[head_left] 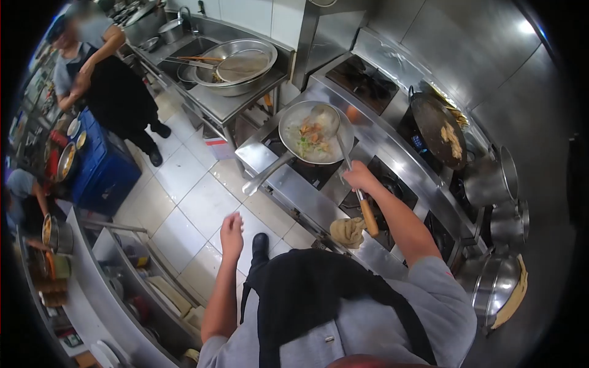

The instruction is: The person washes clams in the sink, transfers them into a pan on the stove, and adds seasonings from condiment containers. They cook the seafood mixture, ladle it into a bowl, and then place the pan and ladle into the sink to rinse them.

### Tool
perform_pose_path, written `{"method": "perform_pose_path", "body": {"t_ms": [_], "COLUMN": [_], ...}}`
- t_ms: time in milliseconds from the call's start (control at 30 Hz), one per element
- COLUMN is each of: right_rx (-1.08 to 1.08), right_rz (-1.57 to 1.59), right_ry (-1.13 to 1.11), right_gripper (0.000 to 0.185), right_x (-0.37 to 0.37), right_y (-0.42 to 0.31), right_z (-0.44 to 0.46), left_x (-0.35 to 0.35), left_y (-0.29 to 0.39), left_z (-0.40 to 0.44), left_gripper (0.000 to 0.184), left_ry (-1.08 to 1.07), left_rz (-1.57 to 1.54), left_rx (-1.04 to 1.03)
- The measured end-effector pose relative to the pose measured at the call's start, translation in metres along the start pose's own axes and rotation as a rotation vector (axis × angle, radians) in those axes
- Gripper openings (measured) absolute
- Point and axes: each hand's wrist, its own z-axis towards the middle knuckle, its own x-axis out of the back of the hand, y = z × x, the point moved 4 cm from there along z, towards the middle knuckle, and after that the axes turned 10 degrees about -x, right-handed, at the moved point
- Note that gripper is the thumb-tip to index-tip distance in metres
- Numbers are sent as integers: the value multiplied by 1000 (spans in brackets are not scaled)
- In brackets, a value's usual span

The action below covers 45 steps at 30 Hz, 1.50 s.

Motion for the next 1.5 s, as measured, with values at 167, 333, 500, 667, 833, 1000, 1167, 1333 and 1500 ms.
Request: {"method": "perform_pose_path", "body": {"t_ms": [167,333,500,667,833,1000,1167,1333,1500], "right_rx": [-188,-387,-239,218,-82,199,-220,-138,-101], "right_rz": [441,1147,627,-169,-295,-65,805,746,656], "right_ry": [-303,-537,-294,347,492,386,-285,-283,-134], "right_gripper": [23,29,35,42,35,34,28,22,17], "right_x": [-27,-35,-37,-25,-18,-59,-54,-41,-43], "right_y": [-20,-44,-35,-6,-4,8,-24,-27,-13], "right_z": [-13,-91,-116,-101,-76,-66,-90,-117,-134], "left_x": [-35,-12,49,97,112,117,112,112,148], "left_y": [23,-27,-215,-234,-251,-250,-267,-255,-167], "left_z": [115,143,93,49,64,98,105,88,50], "left_gripper": [48,42,34,27,38,36,36,44,48], "left_ry": [-141,-162,-427,-766,-1184,-759,-595,-822,-567], "left_rz": [-611,-601,206,676,991,741,546,776,784], "left_rx": [323,424,377,262,-217,138,330,-95,157]}}
